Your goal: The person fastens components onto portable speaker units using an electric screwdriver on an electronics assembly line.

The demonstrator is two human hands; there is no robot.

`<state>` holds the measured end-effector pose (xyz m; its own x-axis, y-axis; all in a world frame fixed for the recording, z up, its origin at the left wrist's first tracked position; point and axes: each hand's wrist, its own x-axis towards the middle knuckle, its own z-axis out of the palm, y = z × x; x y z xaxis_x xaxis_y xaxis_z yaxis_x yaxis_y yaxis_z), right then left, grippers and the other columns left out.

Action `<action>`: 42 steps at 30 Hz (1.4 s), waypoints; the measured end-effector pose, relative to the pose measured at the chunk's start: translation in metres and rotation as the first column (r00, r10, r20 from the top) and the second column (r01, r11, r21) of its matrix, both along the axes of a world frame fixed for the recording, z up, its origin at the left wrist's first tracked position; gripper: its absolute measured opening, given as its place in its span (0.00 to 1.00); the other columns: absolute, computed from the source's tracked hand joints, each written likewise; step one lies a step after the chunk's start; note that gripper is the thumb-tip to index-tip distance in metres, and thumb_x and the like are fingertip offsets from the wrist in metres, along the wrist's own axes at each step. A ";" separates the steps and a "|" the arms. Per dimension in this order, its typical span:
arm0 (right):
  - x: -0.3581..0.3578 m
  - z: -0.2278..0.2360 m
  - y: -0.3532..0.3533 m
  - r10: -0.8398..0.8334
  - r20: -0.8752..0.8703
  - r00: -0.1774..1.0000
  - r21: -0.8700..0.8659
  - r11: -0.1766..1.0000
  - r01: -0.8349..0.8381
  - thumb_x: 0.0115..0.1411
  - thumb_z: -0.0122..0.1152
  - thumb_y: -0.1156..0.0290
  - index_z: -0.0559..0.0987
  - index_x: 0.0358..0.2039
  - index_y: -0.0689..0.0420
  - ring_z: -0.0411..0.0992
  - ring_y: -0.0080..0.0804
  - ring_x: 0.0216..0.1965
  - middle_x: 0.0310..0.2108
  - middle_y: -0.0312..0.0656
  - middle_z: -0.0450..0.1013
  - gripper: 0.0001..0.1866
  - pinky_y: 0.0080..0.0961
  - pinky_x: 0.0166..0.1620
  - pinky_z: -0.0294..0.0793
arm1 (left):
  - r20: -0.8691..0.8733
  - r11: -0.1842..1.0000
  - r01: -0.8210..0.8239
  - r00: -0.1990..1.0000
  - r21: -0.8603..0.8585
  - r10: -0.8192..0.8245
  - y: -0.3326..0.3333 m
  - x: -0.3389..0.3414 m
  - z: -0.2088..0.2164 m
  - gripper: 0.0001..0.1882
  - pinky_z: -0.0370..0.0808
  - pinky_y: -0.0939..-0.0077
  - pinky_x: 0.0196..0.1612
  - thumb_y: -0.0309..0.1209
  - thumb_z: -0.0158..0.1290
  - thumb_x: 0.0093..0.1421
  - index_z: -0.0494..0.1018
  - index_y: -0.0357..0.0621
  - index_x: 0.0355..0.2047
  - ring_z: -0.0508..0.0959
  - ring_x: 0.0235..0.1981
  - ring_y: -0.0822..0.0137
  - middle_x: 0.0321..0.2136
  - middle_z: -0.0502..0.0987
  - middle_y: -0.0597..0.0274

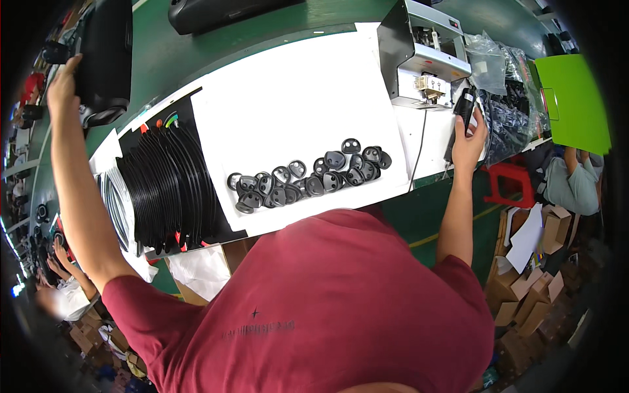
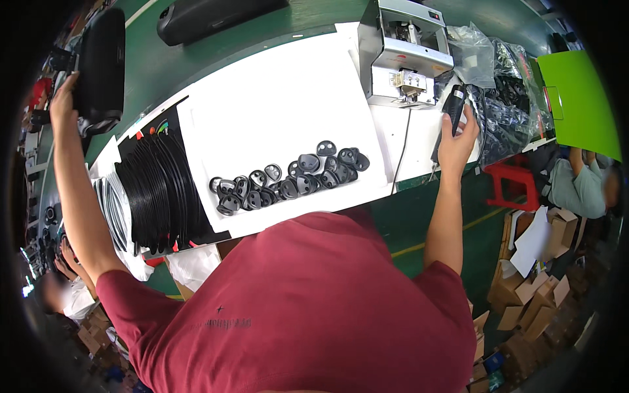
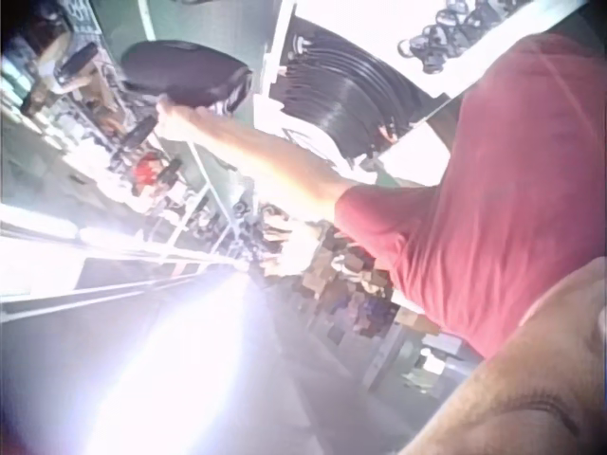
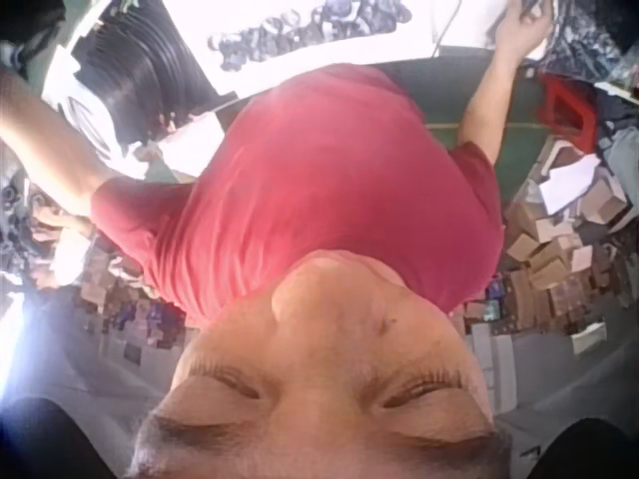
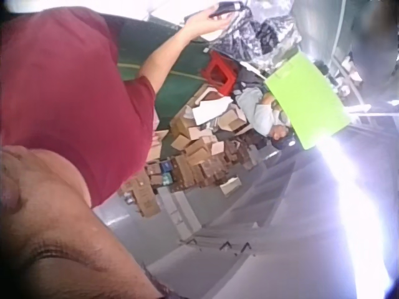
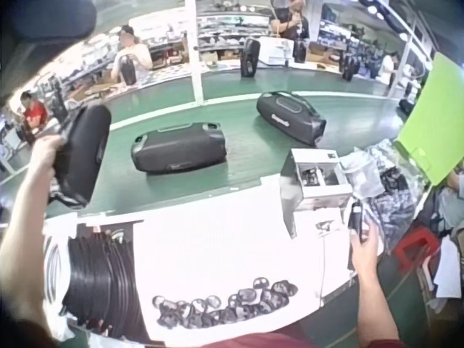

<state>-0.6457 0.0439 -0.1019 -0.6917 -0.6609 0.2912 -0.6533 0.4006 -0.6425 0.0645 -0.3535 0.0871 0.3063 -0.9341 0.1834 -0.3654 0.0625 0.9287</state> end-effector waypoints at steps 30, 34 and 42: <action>0.147 0.115 -0.083 0.933 0.166 0.318 0.169 0.291 -0.942 0.52 0.72 0.75 0.85 0.37 0.57 0.71 0.25 0.27 0.28 0.38 0.75 0.10 0.25 0.33 0.70 | 0.551 0.593 0.663 0.313 0.457 -0.774 0.283 -0.290 -0.109 0.27 0.74 0.59 0.52 0.56 0.62 0.55 0.81 0.41 0.35 0.77 0.47 0.51 0.39 0.81 0.50; 0.147 0.117 -0.077 0.871 0.244 0.427 -0.081 0.457 -0.886 0.55 0.70 0.77 0.85 0.39 0.59 0.71 0.19 0.27 0.27 0.35 0.78 0.10 0.18 0.32 0.70 | 0.682 0.610 0.627 0.167 0.484 -0.712 0.305 -0.331 -0.120 0.30 0.74 0.61 0.49 0.58 0.61 0.55 0.81 0.38 0.34 0.78 0.47 0.53 0.38 0.81 0.51; 0.144 0.133 -0.087 0.858 0.269 0.438 -0.191 0.494 -0.849 0.65 0.61 0.75 0.81 0.46 0.60 0.70 0.16 0.31 0.32 0.35 0.75 0.10 0.15 0.35 0.70 | 0.409 0.453 0.715 0.251 0.533 -0.877 0.295 -0.336 -0.128 0.17 0.77 0.61 0.43 0.45 0.64 0.55 0.79 0.43 0.33 0.82 0.39 0.56 0.32 0.81 0.55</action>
<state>-0.5019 -0.0434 0.0307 0.1714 -0.9616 0.2145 -0.4356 -0.2693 -0.8589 -0.2711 -0.0585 -0.0413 -0.7107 -0.6626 -0.2363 -0.6531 0.4965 0.5718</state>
